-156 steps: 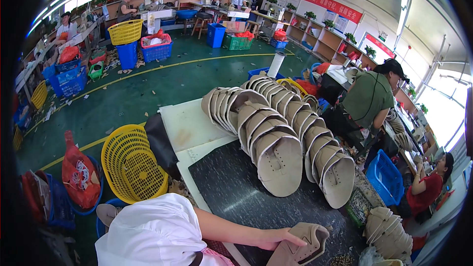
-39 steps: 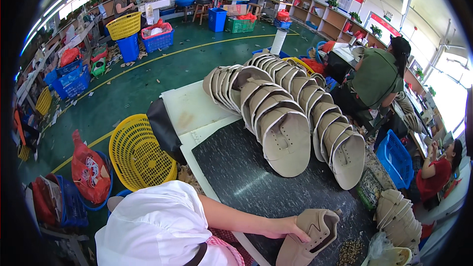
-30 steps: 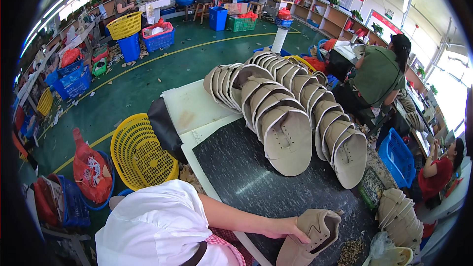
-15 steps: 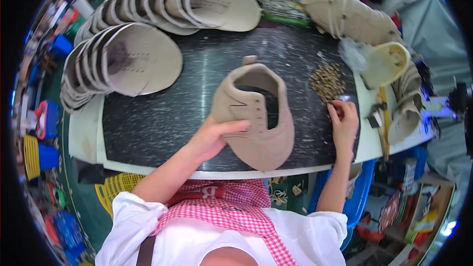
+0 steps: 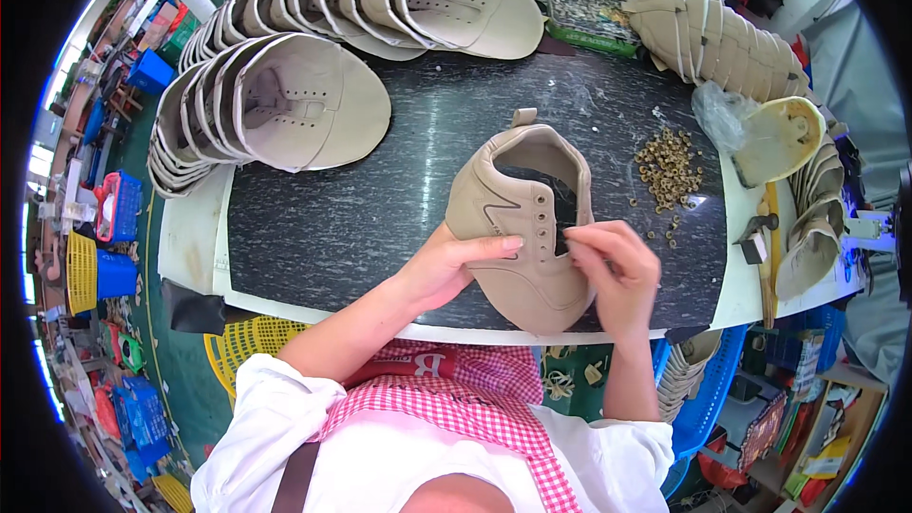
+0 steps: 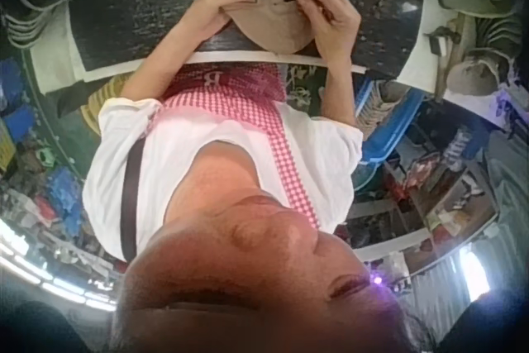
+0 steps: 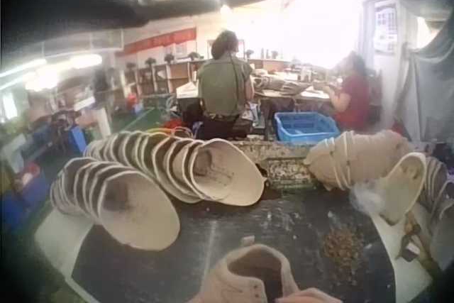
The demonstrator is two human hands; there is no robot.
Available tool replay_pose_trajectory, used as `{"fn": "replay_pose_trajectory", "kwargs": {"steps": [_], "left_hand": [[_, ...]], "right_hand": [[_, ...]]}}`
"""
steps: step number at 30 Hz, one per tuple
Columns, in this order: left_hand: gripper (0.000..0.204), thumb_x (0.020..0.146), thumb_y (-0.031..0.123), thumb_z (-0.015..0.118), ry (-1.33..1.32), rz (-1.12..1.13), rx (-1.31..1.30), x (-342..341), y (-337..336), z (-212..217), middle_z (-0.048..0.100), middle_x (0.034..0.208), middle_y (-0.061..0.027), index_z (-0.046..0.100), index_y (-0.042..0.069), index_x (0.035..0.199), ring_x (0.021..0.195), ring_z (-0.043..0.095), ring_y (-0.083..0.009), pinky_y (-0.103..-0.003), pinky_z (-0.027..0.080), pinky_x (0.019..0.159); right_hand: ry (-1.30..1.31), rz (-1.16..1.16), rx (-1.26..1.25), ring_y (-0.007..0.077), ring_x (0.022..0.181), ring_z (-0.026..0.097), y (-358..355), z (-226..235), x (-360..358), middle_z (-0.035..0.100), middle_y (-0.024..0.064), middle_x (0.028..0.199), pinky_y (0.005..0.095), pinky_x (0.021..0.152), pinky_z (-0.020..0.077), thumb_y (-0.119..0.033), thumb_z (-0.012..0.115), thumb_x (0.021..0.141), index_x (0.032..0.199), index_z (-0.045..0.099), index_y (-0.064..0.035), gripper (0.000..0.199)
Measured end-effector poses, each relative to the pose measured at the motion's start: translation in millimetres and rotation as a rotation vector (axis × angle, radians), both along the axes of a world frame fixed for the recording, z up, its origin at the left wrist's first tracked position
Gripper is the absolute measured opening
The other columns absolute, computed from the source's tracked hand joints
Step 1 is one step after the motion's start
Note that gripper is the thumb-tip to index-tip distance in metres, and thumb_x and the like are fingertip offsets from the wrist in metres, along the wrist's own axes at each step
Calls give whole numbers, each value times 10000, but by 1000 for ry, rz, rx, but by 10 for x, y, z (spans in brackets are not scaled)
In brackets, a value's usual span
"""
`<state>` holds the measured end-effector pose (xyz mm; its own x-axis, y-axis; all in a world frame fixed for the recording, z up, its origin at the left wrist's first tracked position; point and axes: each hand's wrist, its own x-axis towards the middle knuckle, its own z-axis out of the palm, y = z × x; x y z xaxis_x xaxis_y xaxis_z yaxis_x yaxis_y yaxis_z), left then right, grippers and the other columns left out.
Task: Manually inserting metal eyelets or studs into pre-punched holes in shoe upper components.
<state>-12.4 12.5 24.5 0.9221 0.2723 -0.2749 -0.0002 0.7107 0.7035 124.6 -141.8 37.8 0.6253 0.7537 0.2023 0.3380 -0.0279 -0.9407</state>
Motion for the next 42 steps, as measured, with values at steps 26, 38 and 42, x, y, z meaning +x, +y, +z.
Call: {"fn": "replay_pose_trajectory", "kwargs": {"steps": [26,38,42], "left_hand": [[409,781,131,670,5,92,110,-36,-70,-4,576,1106,-92,521,0,1139,1027,540,-169,-319,420,898],[314,723,95,698,19,181,200,-57,-115,-133,634,979,-43,623,3,1014,886,576,-105,-269,454,813],[359,737,117,702,-90,197,295,42,-197,-293,636,1000,-49,596,1,1060,916,570,-98,-266,439,844]], "right_hand": [[-1065,-340,-408,218,937,542,-168,-147,368,627,51,922,355,793,406,-40,712,655,918,643,-75,274],[-300,-37,18,239,821,506,273,69,-305,478,90,826,314,728,414,17,669,631,720,589,-5,122],[-327,81,37,192,799,500,159,-79,-141,479,59,808,287,738,397,15,646,637,746,559,-7,142]]}}
